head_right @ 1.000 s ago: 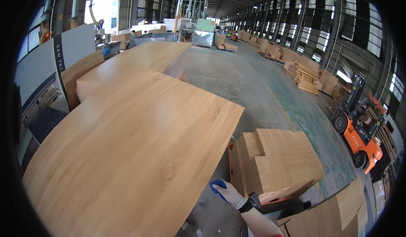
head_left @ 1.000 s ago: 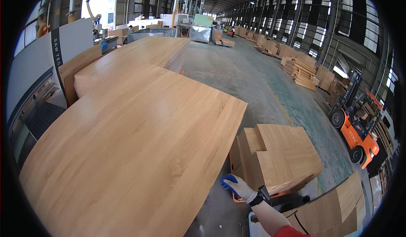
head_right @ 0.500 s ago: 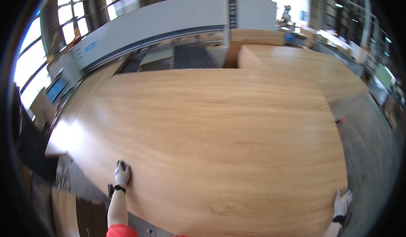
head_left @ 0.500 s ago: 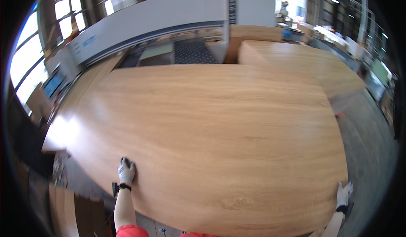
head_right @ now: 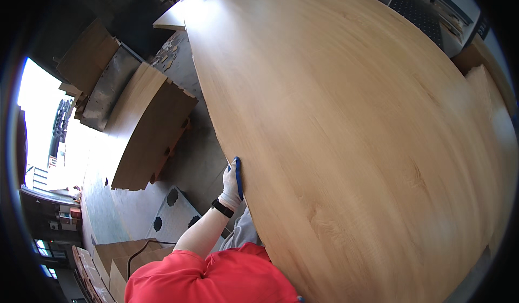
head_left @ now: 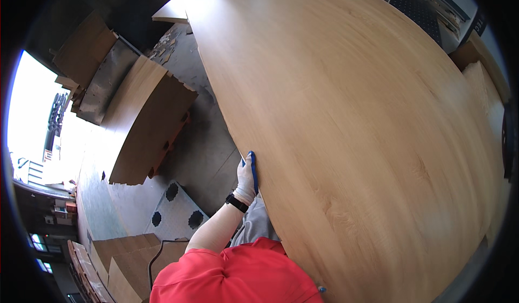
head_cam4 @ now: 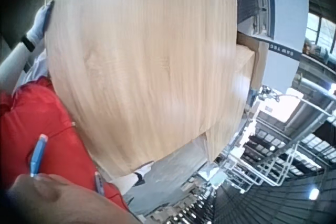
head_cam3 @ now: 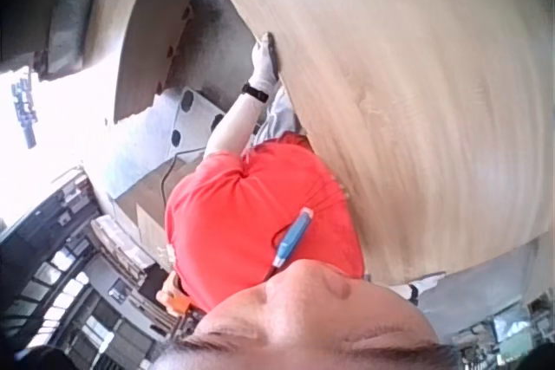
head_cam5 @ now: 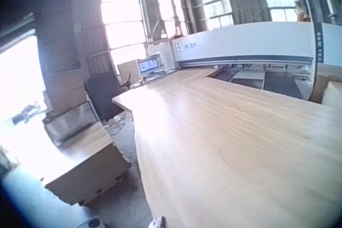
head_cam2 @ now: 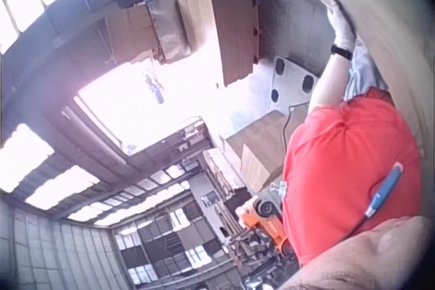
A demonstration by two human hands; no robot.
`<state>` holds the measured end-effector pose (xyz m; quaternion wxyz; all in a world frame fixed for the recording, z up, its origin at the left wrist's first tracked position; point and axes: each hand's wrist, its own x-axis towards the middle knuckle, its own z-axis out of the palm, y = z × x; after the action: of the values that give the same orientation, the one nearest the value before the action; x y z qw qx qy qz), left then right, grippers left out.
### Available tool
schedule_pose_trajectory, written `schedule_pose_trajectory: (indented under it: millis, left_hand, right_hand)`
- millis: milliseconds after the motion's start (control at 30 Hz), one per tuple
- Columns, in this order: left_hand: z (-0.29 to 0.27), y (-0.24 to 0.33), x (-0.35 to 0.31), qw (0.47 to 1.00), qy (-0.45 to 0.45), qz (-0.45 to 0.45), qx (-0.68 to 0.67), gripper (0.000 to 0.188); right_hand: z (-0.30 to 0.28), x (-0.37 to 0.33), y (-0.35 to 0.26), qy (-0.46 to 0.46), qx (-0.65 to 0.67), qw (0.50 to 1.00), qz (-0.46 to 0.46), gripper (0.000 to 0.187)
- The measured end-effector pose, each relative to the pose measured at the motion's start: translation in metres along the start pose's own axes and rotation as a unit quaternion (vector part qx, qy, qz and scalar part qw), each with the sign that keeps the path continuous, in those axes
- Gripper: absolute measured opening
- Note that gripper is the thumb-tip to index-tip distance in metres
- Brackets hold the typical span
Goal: The person slides a wooden board into a machine, carries a large black sheet to a stack of boards, and then feeds several smaller wooden boards into the machine.
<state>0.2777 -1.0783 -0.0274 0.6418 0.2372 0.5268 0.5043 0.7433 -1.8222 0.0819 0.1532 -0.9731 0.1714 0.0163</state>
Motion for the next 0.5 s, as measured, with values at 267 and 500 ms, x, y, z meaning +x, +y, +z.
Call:
schedule_pose_trajectory:
  millis: [267,500]
  left_hand:
    - [0.021,0.080,0.114,0.999,-0.036,0.034,0.005,0.040]
    - [0.077,0.200,0.390,0.996,-0.042,0.070,0.048,0.051]
  right_hand:
    - [0.020,-0.123,-0.102,-0.083,0.097,0.992,-0.010,0.070]
    - [0.066,-0.275,-0.281,-0.159,0.162,0.973,-0.046,0.073]
